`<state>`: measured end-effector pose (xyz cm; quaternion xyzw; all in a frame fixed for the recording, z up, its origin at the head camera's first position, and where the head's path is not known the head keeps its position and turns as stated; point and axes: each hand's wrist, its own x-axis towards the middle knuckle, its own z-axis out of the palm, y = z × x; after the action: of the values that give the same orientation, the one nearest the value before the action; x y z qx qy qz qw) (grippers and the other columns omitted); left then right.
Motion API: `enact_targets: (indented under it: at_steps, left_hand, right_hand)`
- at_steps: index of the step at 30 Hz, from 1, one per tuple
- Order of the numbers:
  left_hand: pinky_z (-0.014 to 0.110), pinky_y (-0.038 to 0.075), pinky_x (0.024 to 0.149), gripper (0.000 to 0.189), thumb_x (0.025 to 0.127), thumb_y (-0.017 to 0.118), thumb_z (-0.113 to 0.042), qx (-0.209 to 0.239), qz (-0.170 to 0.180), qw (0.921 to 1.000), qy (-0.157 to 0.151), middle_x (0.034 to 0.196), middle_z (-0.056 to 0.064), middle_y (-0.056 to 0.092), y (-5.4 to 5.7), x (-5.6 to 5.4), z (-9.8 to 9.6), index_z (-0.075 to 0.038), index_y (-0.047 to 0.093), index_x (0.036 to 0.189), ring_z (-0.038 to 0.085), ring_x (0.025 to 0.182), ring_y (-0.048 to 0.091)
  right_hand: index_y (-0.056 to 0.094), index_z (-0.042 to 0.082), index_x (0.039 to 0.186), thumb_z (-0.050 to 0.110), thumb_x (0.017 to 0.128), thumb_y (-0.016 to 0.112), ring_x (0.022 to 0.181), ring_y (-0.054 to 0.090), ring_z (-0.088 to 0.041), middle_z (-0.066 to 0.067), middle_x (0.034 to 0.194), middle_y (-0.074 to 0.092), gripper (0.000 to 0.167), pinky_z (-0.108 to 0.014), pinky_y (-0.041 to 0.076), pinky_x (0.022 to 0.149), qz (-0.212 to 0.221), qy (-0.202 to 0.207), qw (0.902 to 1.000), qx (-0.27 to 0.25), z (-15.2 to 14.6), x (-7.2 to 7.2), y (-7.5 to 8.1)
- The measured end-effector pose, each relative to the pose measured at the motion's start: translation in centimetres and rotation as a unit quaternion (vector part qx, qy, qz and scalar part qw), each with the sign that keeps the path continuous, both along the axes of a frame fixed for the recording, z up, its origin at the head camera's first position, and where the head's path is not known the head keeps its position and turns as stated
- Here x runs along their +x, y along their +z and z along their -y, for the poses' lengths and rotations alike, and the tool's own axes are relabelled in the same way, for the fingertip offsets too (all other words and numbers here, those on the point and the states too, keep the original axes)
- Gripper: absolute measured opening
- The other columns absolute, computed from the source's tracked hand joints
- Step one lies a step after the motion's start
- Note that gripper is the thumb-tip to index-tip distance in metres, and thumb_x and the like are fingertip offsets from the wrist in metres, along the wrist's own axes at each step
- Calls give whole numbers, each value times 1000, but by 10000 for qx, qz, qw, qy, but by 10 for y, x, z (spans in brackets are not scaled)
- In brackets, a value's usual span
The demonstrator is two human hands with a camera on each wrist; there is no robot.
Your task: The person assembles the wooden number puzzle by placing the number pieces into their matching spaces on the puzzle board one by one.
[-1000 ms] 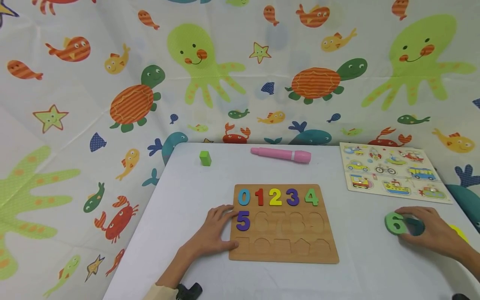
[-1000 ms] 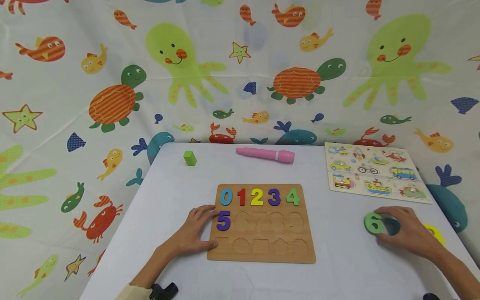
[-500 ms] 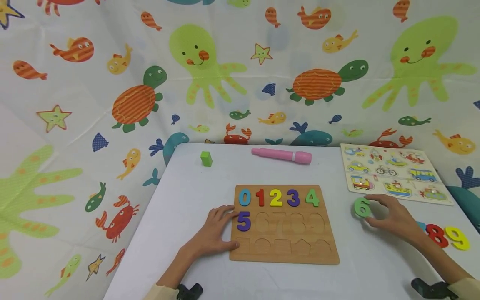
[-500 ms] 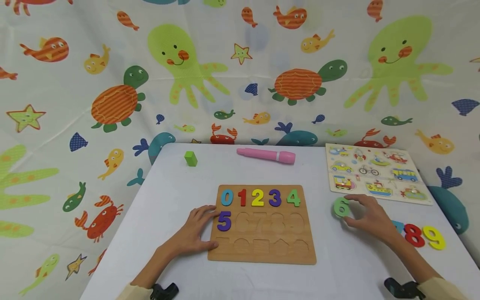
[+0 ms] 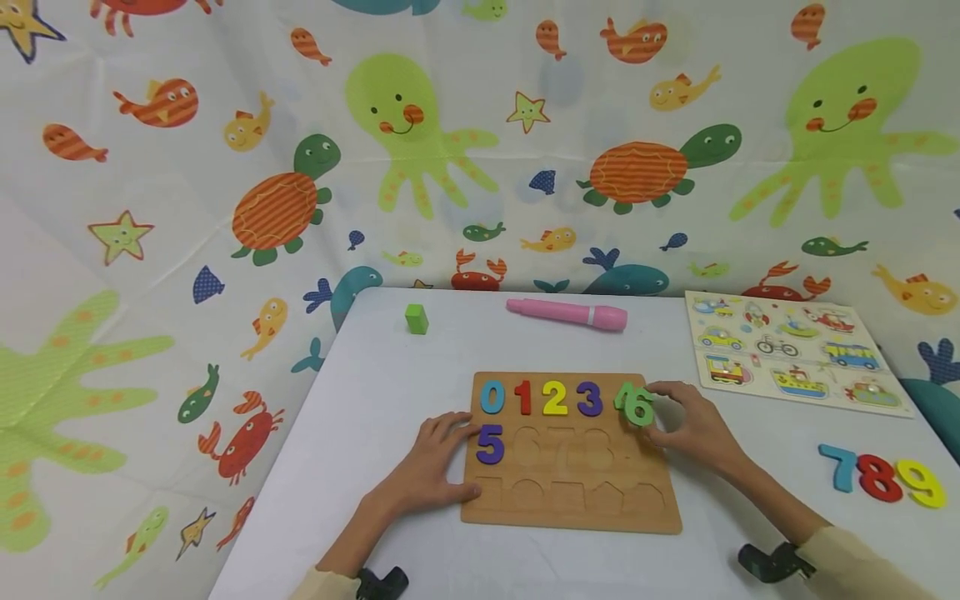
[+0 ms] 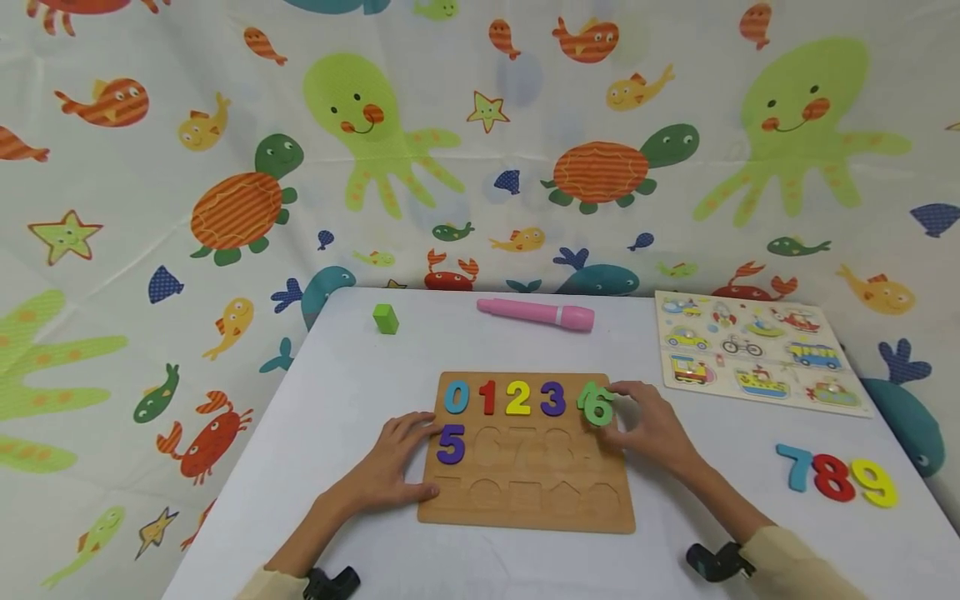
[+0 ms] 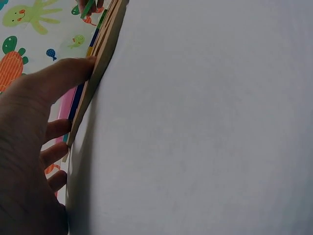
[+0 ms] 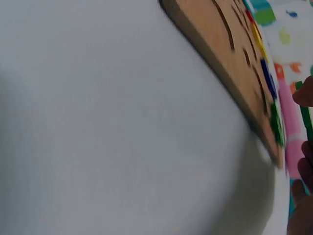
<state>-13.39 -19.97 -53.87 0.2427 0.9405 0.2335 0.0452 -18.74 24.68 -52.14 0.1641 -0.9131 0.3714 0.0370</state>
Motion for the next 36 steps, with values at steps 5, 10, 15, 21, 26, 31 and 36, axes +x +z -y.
enact_targets:
  at_steps: [5, 10, 15, 21, 26, 31, 36]
  left_hand:
    - [55, 33, 105, 86, 78, 67, -68, 45, 25, 10000, 30, 157, -3, 26, 1, 1, 1, -25, 42, 149, 28, 138, 22]
    - [55, 34, 104, 86, 78, 67, -67, 79, 25, 10000, 52, 156, -2, 27, 1, 2, 1, -24, 43, 149, 28, 137, 24]
    - [55, 36, 102, 85, 79, 68, -65, 83, -34, 10000, 23, 156, -2, 28, 0, 3, 2, -24, 43, 149, 27, 134, 26]
    - [53, 35, 103, 85, 79, 68, -66, 69, -23, 10000, 14, 156, -3, 27, -2, 2, 2, -25, 42, 149, 25, 135, 25]
    - [53, 34, 104, 86, 79, 66, -69, 88, 1, 10000, -23, 157, -4, 26, -2, 1, 0, -25, 42, 150, 25, 137, 23]
    - [54, 35, 103, 85, 79, 65, -68, 94, -6, 9999, -35, 157, -3, 26, -2, 1, -2, -25, 42, 149, 25, 135, 25]
    - [53, 35, 103, 85, 78, 67, -65, 69, -23, 10000, 4, 157, -3, 26, -1, 1, -1, -26, 42, 149, 24, 135, 24]
  right_hand:
    - [59, 7, 128, 15, 69, 88, 119, 50, -33, -11, 126, 58, 66, -58, 42, 96, -163, 299, 9989, -315, 34, 2, -4]
    - [59, 11, 128, 15, 69, 89, 115, 52, -24, -4, 126, 57, 66, -52, 43, 97, -342, 686, 9956, -533, 63, 5, -10]
    - [60, 14, 129, 19, 70, 89, 122, 48, -21, 0, 129, 56, 66, -50, 40, 101, -495, 854, 9938, -518, 89, 9, -15]
    - [62, 18, 126, 28, 71, 89, 120, 48, -18, 6, 126, 57, 63, -47, 44, 98, -549, 953, 9933, -344, 112, 16, -16]
    - [64, 17, 123, 29, 69, 89, 115, 51, -14, 9, 121, 59, 61, -43, 47, 95, -716, 1189, 9896, -383, 122, 18, -18]
    - [64, 17, 122, 30, 67, 90, 116, 51, -12, 10, 121, 58, 62, -39, 46, 97, -696, 1284, 9885, -387, 129, 18, -22]
    - [65, 15, 122, 31, 68, 89, 116, 50, -12, 8, 121, 58, 61, -40, 45, 98, -639, 1275, 9892, -345, 135, 18, -24]
